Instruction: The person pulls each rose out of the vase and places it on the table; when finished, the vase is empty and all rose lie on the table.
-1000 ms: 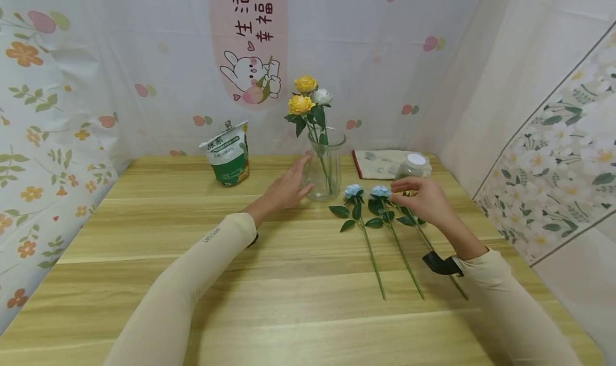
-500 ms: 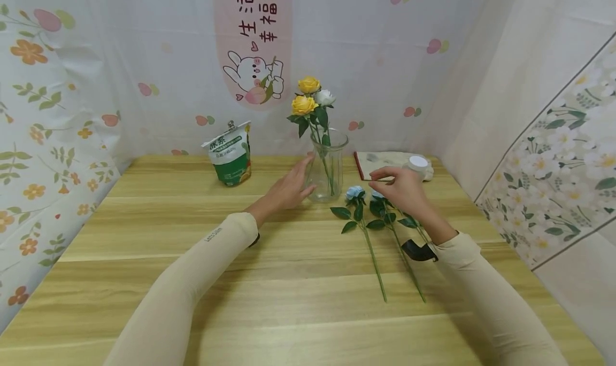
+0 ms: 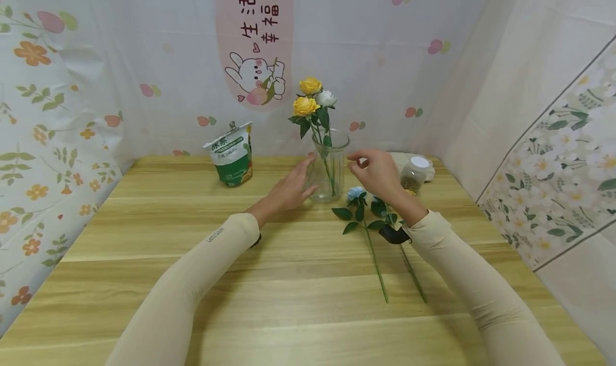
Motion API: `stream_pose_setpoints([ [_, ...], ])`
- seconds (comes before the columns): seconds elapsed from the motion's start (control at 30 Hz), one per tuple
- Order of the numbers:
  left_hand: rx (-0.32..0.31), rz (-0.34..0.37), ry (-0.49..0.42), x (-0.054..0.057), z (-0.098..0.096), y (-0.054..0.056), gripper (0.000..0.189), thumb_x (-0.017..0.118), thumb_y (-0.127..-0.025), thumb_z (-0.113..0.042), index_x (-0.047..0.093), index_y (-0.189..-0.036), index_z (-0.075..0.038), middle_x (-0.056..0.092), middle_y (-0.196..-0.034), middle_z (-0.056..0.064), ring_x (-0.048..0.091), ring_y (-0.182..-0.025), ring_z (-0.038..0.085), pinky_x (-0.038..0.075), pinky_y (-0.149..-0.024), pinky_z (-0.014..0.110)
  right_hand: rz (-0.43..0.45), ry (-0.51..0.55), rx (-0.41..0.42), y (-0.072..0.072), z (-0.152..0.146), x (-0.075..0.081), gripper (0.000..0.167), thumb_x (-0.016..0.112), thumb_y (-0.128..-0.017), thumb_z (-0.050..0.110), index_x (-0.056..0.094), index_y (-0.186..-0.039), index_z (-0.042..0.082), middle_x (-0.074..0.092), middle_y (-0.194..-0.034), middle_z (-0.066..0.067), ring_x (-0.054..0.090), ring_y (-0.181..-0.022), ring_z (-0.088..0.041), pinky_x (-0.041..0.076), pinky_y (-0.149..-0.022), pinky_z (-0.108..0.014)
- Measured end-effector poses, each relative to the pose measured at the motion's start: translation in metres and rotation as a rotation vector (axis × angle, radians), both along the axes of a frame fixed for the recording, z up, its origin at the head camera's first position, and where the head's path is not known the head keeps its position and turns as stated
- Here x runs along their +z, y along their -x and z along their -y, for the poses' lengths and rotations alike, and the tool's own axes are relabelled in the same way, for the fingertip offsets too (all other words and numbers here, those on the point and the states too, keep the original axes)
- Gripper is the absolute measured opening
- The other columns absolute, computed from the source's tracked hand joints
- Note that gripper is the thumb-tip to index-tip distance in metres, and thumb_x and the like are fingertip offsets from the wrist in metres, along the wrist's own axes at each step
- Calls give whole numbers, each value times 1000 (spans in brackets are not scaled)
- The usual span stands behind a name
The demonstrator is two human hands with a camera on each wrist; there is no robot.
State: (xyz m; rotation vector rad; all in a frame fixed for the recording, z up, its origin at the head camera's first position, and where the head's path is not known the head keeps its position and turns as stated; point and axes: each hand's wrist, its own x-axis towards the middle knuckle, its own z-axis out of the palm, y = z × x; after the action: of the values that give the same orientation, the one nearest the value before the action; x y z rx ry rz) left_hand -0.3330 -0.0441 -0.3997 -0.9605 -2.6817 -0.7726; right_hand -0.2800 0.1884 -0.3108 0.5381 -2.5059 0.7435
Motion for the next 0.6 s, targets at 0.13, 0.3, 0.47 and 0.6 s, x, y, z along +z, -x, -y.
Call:
stream_pose_setpoints([
  [0.13,-1,11,10,0,-1,0,82,61,-100,-25,5,-158,-10,18,-162,17,45,-133,36,55,-77,45,-30,15,26,2,8,0,17,68,-93,13,77,-105,5,67,-78,-12,53,-57,-23,29,-44,-28],
  [0.3,0,-12,20,0,0,0,82,62,-100,-24,6,-157,-9,21,-161,17,39,-139,33,53,-90,46,-120,-7,-4,5,23,3,15,69,-93,14,77,-103,6,67,-89,-13,53,-63,-25,41,-52,-37],
  [0.47,-13,-39,29,-1,0,0,82,61,-100,-21,4,-157,-7,18,-162,18,37,-141,33,54,-88,45,-203,-10,-25,12,38,5,14,70,-91,13,78,-100,6,68,-102,-13,59,-84,-32,49,-70,-45],
  [0.6,-14,-52,23,-1,0,-1,82,62,-99,-18,4,-157,-6,16,-163,18,33,-143,32,53,-89,44,-221,-49,-25,20,51,8,16,73,-89,15,77,-102,6,69,-111,-12,59,-100,-36,46,-88,-50],
])
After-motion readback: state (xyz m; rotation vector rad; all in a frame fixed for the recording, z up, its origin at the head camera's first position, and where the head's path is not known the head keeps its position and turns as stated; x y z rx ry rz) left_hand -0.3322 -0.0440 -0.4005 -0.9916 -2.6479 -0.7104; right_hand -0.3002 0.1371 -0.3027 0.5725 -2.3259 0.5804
